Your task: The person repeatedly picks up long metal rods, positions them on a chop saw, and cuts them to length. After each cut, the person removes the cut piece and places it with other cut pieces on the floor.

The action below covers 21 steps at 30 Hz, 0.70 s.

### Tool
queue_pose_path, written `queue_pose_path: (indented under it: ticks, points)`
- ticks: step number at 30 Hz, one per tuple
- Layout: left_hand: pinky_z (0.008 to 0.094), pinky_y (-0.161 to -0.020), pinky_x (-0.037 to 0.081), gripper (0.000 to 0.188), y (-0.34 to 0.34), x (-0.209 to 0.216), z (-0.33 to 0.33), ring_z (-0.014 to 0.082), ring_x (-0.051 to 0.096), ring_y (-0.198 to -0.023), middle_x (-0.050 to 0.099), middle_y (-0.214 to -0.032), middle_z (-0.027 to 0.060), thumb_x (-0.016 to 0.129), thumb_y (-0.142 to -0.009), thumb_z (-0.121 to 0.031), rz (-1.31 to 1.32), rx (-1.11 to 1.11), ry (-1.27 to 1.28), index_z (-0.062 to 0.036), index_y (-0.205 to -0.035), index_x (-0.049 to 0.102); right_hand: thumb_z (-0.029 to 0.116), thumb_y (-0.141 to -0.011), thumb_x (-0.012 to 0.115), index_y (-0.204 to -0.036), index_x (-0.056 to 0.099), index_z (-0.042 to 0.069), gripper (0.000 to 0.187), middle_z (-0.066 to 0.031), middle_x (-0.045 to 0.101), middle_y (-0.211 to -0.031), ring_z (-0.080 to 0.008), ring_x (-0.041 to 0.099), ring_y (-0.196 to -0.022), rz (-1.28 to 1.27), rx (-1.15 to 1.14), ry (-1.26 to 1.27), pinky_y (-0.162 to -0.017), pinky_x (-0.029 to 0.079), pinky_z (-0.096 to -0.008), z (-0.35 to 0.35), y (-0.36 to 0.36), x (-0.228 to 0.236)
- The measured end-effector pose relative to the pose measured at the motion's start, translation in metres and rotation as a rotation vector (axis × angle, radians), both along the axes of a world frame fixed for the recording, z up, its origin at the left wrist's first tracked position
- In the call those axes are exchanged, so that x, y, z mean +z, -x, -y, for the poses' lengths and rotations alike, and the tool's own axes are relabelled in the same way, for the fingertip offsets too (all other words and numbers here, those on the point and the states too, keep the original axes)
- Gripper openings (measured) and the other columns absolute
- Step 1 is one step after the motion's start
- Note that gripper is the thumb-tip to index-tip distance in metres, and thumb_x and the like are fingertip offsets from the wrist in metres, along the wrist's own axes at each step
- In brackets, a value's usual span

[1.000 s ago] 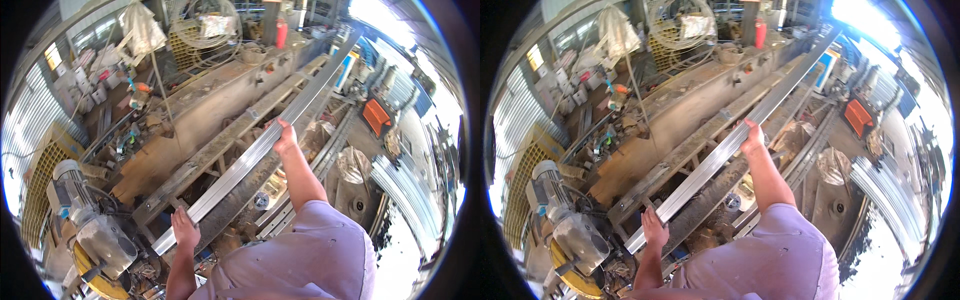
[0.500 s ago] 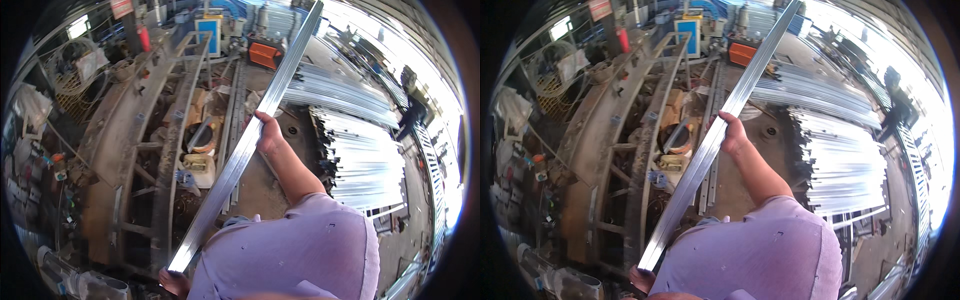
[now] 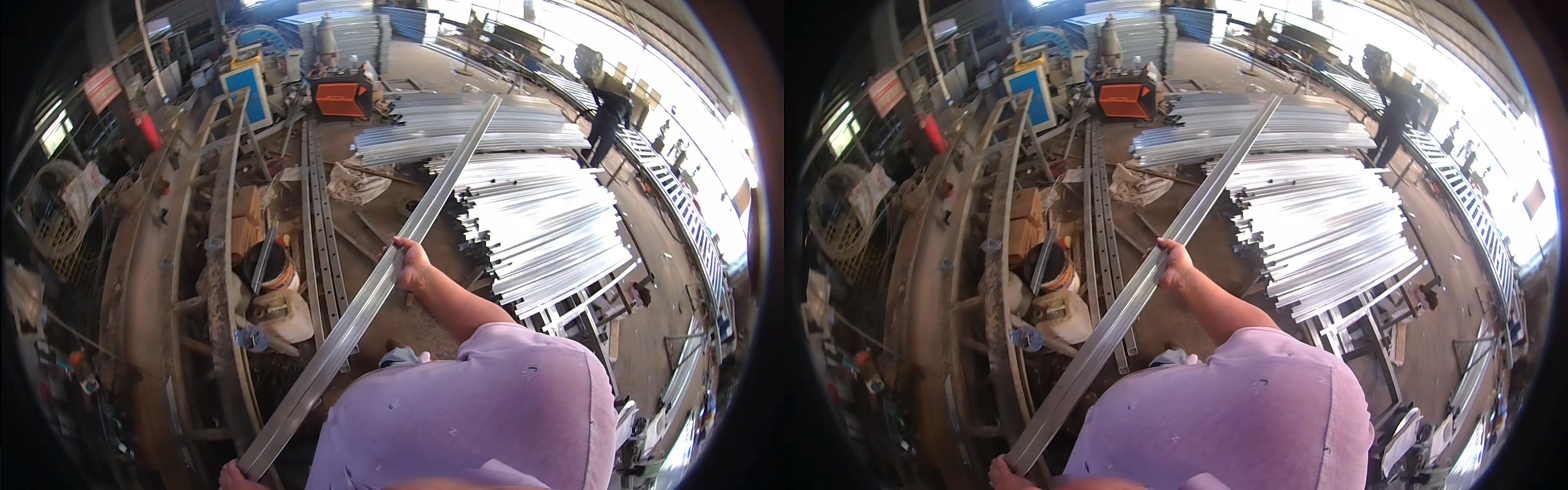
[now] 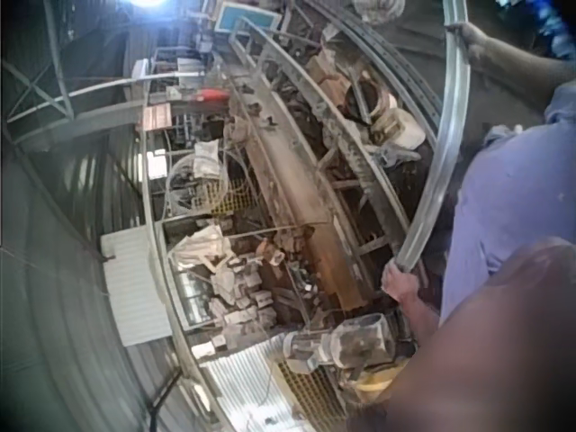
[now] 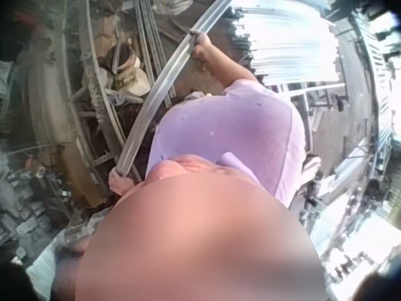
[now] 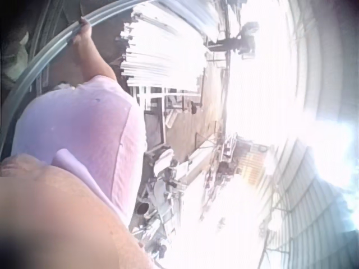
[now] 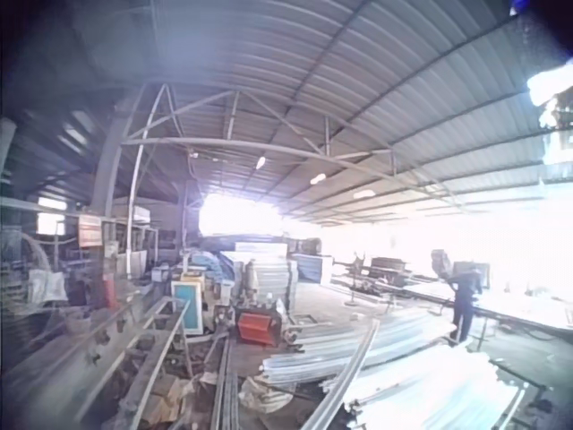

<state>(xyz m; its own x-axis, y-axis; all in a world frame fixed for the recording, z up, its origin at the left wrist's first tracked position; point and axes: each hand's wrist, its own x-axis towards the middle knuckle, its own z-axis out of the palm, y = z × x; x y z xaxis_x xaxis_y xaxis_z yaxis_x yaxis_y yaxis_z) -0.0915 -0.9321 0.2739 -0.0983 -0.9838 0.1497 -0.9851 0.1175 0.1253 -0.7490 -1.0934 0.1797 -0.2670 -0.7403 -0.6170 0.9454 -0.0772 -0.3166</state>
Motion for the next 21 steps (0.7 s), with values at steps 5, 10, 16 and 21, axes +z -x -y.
queue_pose_path:
  ticks: [5, 10, 16, 21]
  points:
    - [0.0561, -0.093, 0.054, 0.031, 0.029, 0.045, 0.067, 0.0471, 0.067, -0.104, 0.073, -0.11, 0.023, 0.064, -0.089, -0.02, 0.036, -0.192, 0.06, -0.0055, -0.116, 0.071, 0.03, -0.091, 0.072, -0.096, 0.065, 0.01, 0.022, -0.0143, 0.07, -0.093, -0.0392, 0.069, -0.089, 0.078, -0.051, -0.021, -0.091, 0.057, -0.0595, 0.007, 0.053, -0.011]
    - [0.0571, -0.095, 0.052, 0.04, 0.094, 0.08, 0.142, 0.0474, 0.066, -0.106, 0.071, -0.11, 0.0231, 0.077, -0.079, -0.016, 0.13, -0.302, 0.077, -0.0052, -0.117, 0.069, 0.034, -0.093, 0.071, -0.095, 0.065, 0.009, 0.026, -0.0133, 0.069, -0.088, -0.0381, 0.068, -0.087, 0.126, -0.159, 0.001, -0.093, 0.056, -0.0587, 0.027, 0.111, -0.009]
    - [0.0559, -0.096, 0.05, 0.046, 0.202, 0.116, 0.234, 0.0457, 0.064, -0.108, 0.069, -0.109, 0.0207, 0.083, -0.076, -0.014, 0.256, -0.364, -0.019, -0.003, -0.117, 0.066, 0.035, -0.095, 0.071, -0.092, 0.066, 0.011, 0.025, -0.012, 0.07, -0.084, -0.0357, 0.069, -0.082, 0.19, -0.238, -0.031, -0.085, 0.058, -0.0554, 0.054, 0.194, 0.004]
    - [0.0571, -0.086, 0.053, 0.047, 0.272, 0.118, 0.311, 0.0437, 0.067, -0.1, 0.069, -0.1, 0.0175, 0.088, -0.076, -0.021, 0.255, -0.535, 0.034, -0.0069, -0.116, 0.067, 0.034, -0.094, 0.073, -0.098, 0.066, 0.005, 0.03, -0.0143, 0.071, -0.089, -0.0364, 0.069, -0.083, 0.154, -0.356, -0.017, -0.085, 0.059, -0.0552, 0.08, 0.282, -0.009]
